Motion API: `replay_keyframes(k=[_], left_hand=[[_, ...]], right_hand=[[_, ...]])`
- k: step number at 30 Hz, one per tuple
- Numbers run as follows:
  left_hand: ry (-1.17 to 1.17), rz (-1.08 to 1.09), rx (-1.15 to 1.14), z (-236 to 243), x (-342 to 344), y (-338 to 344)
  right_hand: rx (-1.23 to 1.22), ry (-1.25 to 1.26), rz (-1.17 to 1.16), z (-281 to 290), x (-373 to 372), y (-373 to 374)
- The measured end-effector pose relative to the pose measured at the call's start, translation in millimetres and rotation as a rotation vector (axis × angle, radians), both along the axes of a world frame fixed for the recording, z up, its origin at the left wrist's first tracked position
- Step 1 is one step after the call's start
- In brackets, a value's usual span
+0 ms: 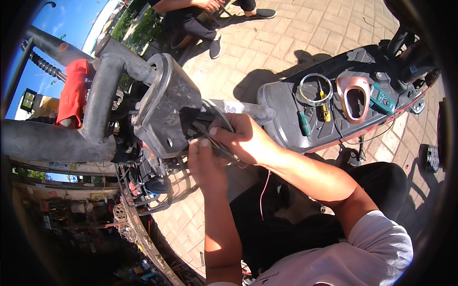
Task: The person repairs an electric scooter's handlebar wiring. They strip and twist wires, use a multimeter to test connections, and secure the wiring with electrical tape and a metal bracket. Tools and parts are placed on the scooter's footboard during the process.
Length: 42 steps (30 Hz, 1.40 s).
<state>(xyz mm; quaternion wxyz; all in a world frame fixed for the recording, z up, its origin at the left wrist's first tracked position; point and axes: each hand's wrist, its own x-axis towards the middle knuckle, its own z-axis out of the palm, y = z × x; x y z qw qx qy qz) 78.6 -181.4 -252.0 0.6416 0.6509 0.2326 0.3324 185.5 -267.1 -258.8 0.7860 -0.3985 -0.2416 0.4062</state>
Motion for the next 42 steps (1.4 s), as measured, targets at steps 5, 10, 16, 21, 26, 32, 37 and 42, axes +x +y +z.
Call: replay_keyframes(k=[5,10,16,21,26,32,37,42], left_hand=[[-0.018,0.190,0.172,2.6,23.1,-16.7],[-0.028,0.126,0.000,12.6,18.4,-15.4],[0.064,0.263,0.257,-0.8,20.8,-13.5],[0.098,0.291,0.280,-5.8,20.0,-11.0],[0.029,0.321,0.243,-12.6,21.7,-7.3],[0.022,0.317,0.321,-11.5,23.0,-10.8],[-0.110,0.165,-0.106,-4.7,23.7,-10.9],[-0.221,0.005,-0.422,7.7,22.4,-11.1]], right_hand=[[-0.045,-0.437,-0.439,-9.6,-10.0,6.0],[-0.120,-0.517,-0.423,-6.6,-7.4,2.2],[-0.122,-0.334,-0.330,-5.3,-9.9,2.9],[-0.086,0.157,-0.049,4.8,-6.1,-1.3],[-0.294,-0.216,-0.179,9.2,-7.2,-2.0],[0.023,-0.314,-0.251,-0.6,8.9,14.0],[-0.060,-0.058,-0.163,9.0,0.7,15.5],[-0.148,-0.153,-0.232,9.6,-7.0,14.9]])
